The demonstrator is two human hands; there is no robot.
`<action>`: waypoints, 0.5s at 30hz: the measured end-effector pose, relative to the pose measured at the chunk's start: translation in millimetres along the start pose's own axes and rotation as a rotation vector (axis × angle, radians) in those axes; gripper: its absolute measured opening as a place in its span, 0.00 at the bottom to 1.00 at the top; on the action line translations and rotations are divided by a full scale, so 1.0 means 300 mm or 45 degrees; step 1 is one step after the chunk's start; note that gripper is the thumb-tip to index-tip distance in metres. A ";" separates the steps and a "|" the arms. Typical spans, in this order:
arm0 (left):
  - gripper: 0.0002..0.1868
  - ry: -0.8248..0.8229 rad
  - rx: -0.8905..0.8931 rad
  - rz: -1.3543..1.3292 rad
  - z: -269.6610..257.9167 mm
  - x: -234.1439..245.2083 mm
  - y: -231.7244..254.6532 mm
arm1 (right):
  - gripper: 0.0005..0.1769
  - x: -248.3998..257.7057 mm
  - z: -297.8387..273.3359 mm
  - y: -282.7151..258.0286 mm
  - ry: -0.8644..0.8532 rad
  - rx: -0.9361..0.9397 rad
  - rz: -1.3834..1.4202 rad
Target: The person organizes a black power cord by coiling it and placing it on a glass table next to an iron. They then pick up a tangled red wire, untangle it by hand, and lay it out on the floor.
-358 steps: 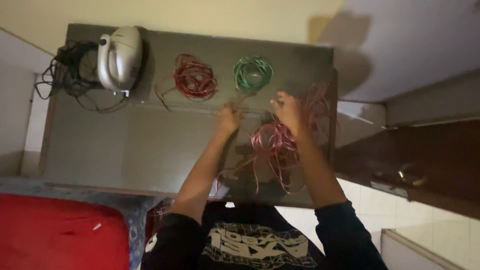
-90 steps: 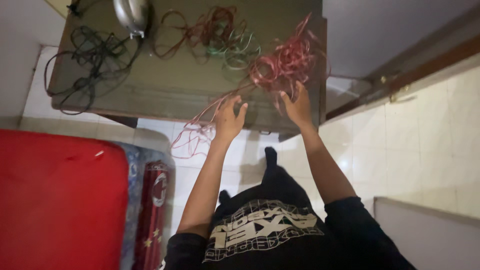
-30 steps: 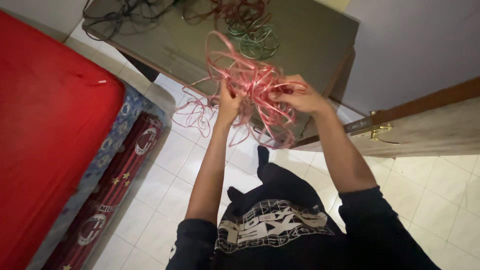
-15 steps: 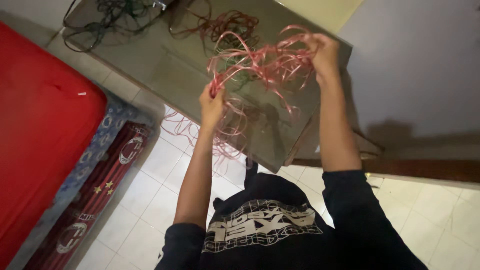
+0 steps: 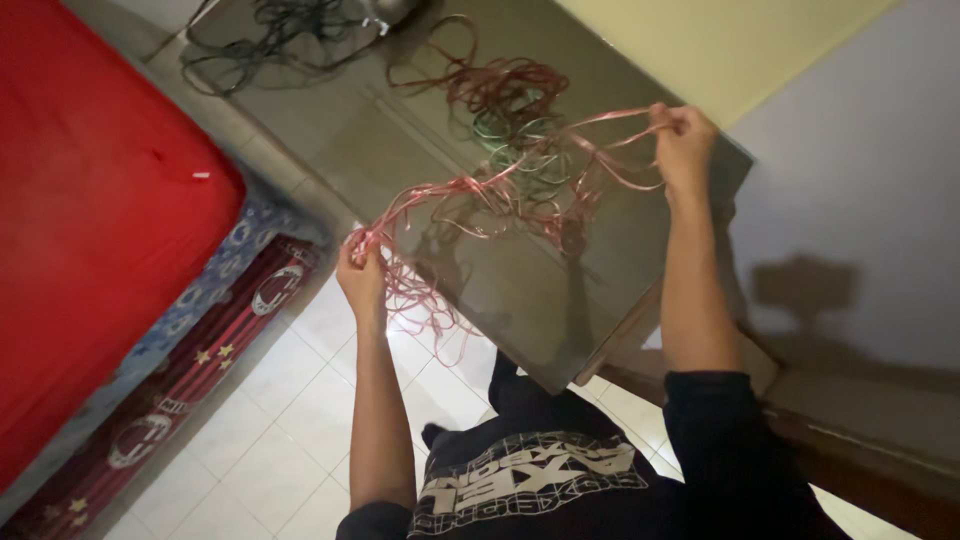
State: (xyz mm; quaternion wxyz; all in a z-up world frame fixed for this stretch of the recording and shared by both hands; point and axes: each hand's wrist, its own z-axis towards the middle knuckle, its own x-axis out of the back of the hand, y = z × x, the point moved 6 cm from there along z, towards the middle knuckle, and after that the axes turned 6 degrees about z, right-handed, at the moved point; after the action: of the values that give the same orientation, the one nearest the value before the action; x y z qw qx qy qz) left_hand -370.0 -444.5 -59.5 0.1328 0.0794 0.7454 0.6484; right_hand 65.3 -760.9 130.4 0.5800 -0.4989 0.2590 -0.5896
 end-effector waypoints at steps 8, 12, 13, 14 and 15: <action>0.14 -0.126 -0.093 0.234 -0.046 0.207 -0.048 | 0.15 -0.343 -0.420 -0.462 -1.534 0.118 -0.210; 0.15 -0.171 -0.373 0.360 -0.009 0.418 0.132 | 0.13 -0.482 -0.642 -0.580 -1.944 0.237 -0.229; 0.18 -0.132 -0.209 0.374 -0.001 0.482 0.166 | 0.12 -0.510 -0.686 -0.607 -1.975 0.300 -0.214; 0.21 -0.191 -0.200 0.260 -0.012 0.523 0.219 | 0.11 -0.537 -0.709 -0.639 -1.893 0.253 -0.105; 0.26 -0.248 -0.193 0.146 -0.031 0.566 0.273 | 0.11 -0.563 -0.731 -0.668 -1.809 0.205 0.003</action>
State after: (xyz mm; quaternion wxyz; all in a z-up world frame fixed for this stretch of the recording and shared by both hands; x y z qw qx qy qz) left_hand -539.0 -392.1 6.3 0.1730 0.1742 0.6720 0.6987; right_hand -243.6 -622.9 178.2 0.6440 -0.7179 -0.2252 -0.1387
